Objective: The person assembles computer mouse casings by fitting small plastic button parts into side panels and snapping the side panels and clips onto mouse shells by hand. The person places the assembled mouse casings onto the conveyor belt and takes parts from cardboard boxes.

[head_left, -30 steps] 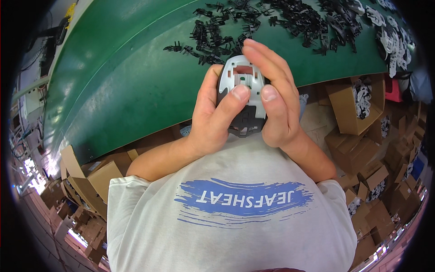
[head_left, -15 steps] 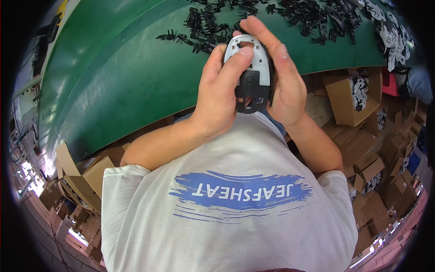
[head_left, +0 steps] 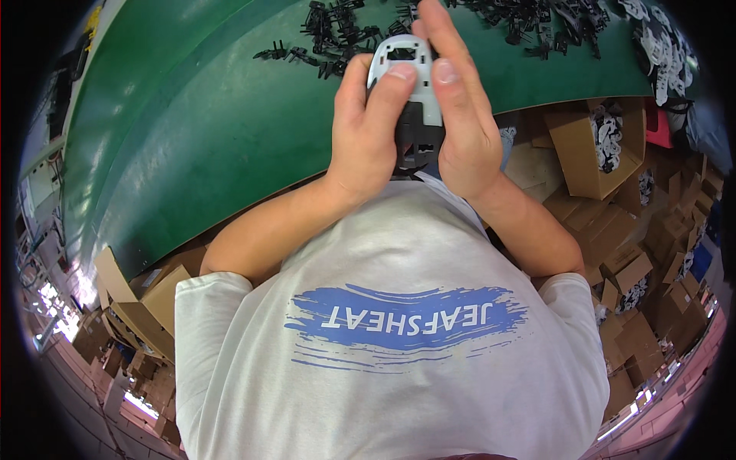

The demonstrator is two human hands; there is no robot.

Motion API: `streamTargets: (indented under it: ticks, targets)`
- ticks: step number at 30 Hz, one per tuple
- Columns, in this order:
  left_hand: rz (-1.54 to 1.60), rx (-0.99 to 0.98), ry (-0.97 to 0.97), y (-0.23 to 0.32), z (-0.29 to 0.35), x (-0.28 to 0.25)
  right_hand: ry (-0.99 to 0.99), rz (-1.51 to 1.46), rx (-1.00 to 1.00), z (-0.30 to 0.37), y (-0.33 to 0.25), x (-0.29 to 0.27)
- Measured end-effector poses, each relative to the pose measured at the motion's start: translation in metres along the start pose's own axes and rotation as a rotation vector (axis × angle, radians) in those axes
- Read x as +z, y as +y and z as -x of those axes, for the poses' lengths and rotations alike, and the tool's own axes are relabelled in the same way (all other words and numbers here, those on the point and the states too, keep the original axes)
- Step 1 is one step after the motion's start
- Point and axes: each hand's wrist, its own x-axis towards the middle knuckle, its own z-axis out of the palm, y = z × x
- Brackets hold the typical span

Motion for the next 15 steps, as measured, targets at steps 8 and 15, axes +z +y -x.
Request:
streamTargets:
  ticks: [8, 15]
  targets:
    - [0.072, -0.117, 0.104, 0.018, 0.025, -0.010, -0.089, -0.062, 0.273, 0.010, -0.022, 0.010]
    - [-0.059, 0.236, 0.041, 0.001, 0.024, -0.012, -0.053, -0.140, 0.088, 0.012, -0.004, 0.017]
